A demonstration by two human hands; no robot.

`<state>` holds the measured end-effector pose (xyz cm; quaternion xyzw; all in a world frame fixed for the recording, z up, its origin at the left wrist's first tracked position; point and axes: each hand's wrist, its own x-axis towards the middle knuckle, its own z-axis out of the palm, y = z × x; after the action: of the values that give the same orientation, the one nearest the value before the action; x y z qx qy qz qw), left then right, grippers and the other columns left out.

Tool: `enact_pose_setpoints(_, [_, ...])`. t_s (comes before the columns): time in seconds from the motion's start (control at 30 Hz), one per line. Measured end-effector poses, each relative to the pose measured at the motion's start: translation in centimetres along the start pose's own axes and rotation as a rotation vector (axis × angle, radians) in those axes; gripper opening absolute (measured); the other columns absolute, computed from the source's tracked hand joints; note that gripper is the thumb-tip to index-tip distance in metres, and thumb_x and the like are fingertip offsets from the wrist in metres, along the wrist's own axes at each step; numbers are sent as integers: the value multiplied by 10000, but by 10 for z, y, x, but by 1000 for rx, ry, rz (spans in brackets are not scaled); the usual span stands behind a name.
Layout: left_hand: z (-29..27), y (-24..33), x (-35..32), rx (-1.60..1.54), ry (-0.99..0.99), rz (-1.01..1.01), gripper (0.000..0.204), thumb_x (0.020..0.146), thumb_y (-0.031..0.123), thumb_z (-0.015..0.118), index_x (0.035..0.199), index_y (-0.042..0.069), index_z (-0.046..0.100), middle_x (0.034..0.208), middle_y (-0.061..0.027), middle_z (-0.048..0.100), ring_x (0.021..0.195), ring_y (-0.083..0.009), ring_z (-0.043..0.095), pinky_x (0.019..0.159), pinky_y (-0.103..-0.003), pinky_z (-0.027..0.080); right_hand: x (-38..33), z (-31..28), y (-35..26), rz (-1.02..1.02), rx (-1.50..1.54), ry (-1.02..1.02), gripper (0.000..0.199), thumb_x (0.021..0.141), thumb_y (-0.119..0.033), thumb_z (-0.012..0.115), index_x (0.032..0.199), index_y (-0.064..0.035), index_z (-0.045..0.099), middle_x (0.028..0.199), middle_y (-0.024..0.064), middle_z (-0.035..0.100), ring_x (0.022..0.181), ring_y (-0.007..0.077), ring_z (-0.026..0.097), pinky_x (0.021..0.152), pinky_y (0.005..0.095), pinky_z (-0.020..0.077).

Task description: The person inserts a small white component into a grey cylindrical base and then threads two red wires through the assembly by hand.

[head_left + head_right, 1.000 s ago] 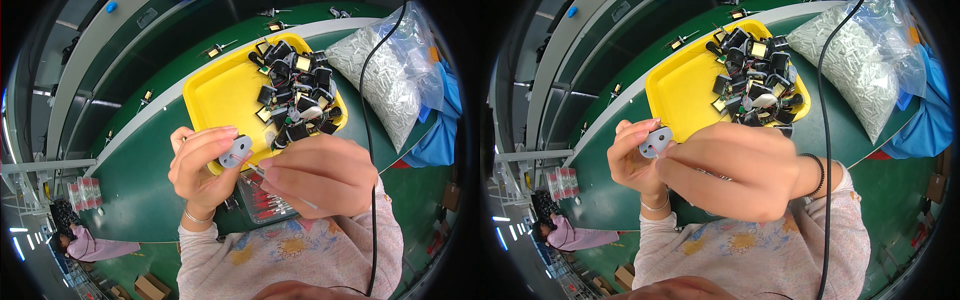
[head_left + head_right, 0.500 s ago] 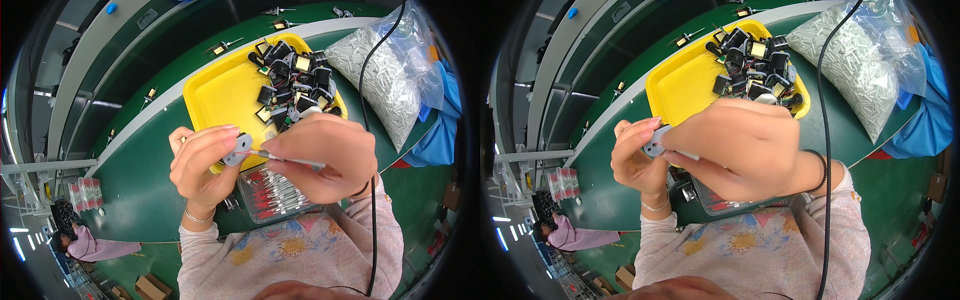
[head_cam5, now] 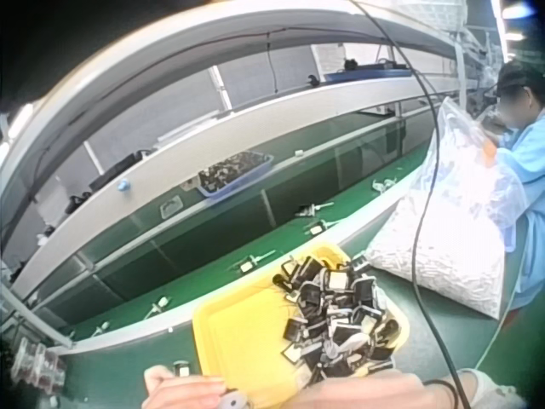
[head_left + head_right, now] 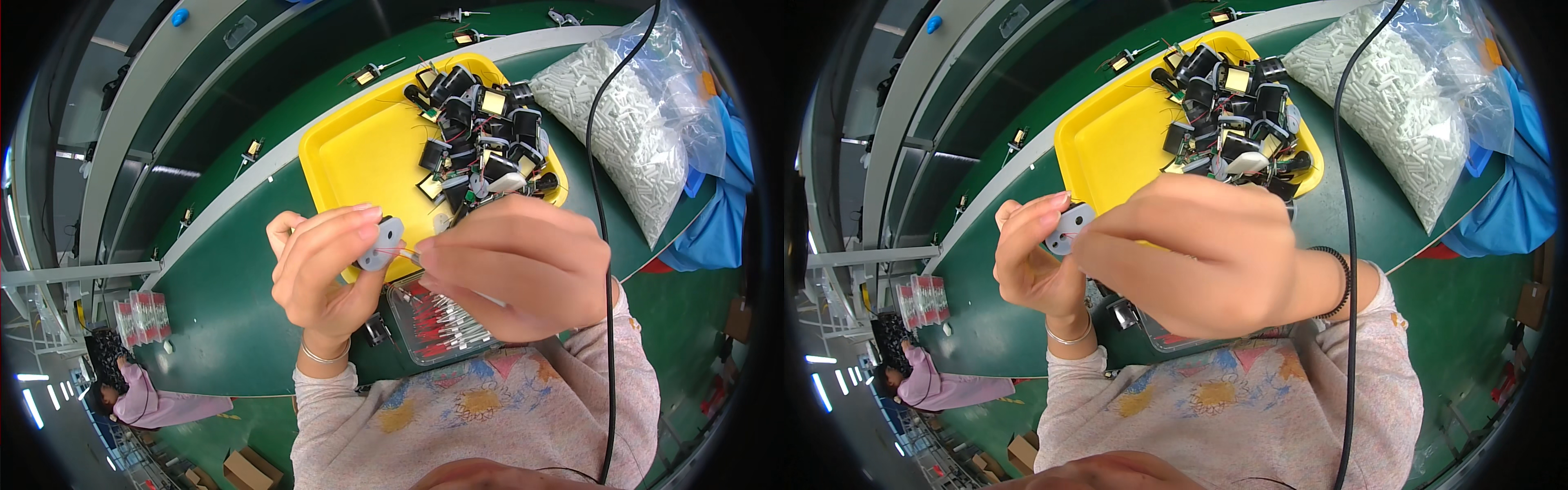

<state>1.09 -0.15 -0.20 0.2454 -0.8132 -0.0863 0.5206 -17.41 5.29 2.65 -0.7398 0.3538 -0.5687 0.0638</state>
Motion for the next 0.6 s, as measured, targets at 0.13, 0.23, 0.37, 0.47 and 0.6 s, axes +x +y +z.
enact_pose_setpoints(0.13, [-3, 5, 3, 46, -64, 23, 311, 584, 66, 790, 860, 84, 649, 877, -56, 681, 754, -171, 642, 654, -306, 338, 0, 2, 2, -3, 24, -17, 257, 595, 4, 761, 836, -18, 675, 784, 86, 662, 657, 195, 629, 549, 266, 489])
enact_pose_setpoints(0.23, [-4, 7, 5, -65, -138, -15, 382, 591, 87, 803, 925, 53, 622, 874, -66, 683, 781, -169, 633, 646, -288, 358, 1, 3, 5, 174, 149, -69, 231, 614, 0, 748, 831, -16, 670, 780, 81, 655, 661, 207, 627, 573, 267, 485])
enact_pose_setpoints(0.37, [2, 12, -5, -450, -59, -336, 471, 614, 99, 809, 1006, -4, 569, 918, -114, 671, 852, -189, 632, 705, -282, 433, 5, -3, 14, 158, 178, -100, 199, 631, 4, 733, 816, -14, 662, 767, 77, 649, 646, 213, 620, 571, 272, 476])
enact_pose_setpoints(0.47, [4, 14, -4, -749, -9, -451, 522, 642, 86, 802, 1059, -45, 515, 973, -162, 646, 919, -219, 623, 811, -298, 474, 3, 0, 15, 172, 126, -102, 178, 656, -69, 718, 819, -68, 649, 744, 49, 614, 625, 220, 587, 557, 288, 469])
enact_pose_setpoints(0.6, [0, 12, -6, -741, -83, -488, 436, 667, 36, 779, 1024, -54, 545, 994, -185, 628, 935, -235, 624, 843, -308, 484, -3, 7, 7, 57, -38, -55, 237, 589, -5, 671, 825, -25, 655, 731, 64, 596, 616, 204, 580, 537, 275, 463])
